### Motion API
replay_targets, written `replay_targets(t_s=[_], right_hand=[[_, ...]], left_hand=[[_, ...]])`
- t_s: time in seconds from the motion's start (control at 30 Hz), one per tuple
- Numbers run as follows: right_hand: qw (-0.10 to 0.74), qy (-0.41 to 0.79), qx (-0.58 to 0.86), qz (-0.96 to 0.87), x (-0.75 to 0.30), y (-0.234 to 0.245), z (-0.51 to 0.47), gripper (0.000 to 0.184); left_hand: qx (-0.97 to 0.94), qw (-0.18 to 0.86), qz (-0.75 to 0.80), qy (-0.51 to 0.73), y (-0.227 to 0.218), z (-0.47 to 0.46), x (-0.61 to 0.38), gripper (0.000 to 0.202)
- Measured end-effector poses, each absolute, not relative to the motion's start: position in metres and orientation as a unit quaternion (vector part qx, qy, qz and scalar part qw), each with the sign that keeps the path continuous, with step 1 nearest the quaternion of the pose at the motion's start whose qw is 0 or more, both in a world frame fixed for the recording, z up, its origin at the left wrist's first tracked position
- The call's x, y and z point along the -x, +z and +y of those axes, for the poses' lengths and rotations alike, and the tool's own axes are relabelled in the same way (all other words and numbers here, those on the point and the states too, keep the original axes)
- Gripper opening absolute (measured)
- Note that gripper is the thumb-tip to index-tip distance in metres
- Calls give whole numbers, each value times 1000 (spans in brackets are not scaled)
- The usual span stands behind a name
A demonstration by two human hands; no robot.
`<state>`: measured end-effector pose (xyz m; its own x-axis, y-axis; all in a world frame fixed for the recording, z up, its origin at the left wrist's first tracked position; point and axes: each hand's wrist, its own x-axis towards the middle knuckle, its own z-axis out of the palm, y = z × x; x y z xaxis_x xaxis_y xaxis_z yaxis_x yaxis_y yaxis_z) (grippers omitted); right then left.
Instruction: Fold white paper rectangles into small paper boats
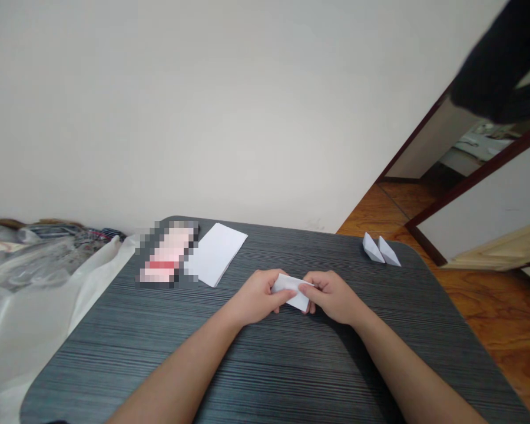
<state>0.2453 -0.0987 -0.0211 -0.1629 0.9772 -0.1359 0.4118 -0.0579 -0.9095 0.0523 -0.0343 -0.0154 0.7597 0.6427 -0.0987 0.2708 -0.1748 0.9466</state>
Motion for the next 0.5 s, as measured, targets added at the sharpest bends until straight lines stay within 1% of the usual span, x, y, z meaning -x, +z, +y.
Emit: replay_targets(t_s=[0.2, 0.5], right_hand=[[312, 459, 562, -614, -243, -22, -98, 27], [311, 445, 562, -623, -243, -20, -99, 26]], left_hand=[[-747, 560, 311, 177, -15, -34, -52, 19], [-740, 568, 306, 188, -19, -36, -52, 21]])
